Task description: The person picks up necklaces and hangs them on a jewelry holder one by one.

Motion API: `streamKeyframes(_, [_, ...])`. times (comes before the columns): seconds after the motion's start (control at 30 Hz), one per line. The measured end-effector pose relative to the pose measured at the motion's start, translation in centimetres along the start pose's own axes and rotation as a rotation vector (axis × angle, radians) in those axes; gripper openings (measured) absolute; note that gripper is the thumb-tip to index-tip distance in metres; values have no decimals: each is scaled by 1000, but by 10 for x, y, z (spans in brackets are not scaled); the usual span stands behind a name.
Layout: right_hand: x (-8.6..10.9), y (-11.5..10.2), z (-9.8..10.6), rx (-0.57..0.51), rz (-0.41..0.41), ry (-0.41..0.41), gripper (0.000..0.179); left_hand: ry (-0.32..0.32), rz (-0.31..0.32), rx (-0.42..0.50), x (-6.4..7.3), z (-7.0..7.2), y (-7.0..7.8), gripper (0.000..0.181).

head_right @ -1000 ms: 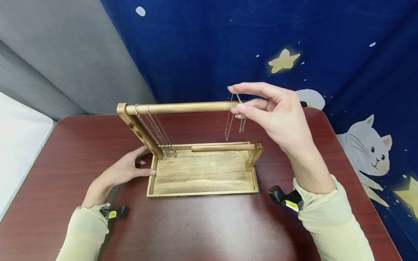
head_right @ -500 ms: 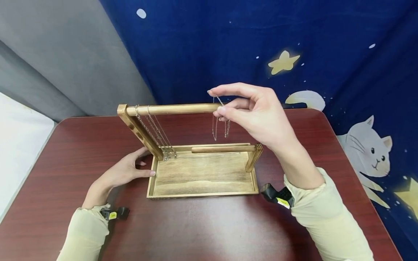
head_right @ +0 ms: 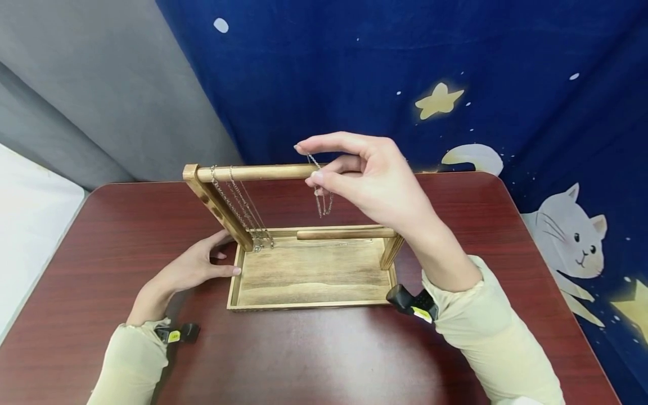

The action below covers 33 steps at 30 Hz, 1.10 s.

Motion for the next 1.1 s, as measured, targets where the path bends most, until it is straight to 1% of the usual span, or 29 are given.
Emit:
streamKeyframes(0.23, [-5,1,-12,38,-2,-30,34,-2,-1,2,0,0,-2,92])
streamKeyframes(0.53, [-10,2,-23,56,-9,-56,33,-2,-13,12,-1,-1,-3,91])
streamKeyframes(0.77, [-13,3,-31,41,-39,-68,32,-2,-31,20,-1,0,-2,91])
streamKeyframes(1.1, [-17,8,-45,-19,-26,-97,32,-13,-9,5,-2,0,-2,92])
Point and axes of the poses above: each hand's wrist, its own x-axis away from the middle knuckle, its own z-axis out of the back of the hand, y = z × x, the point moved 1 cm from there along -x, towards the middle knuckle, and after that the axes turned 3 degrees about y, right-handed, at the moved point
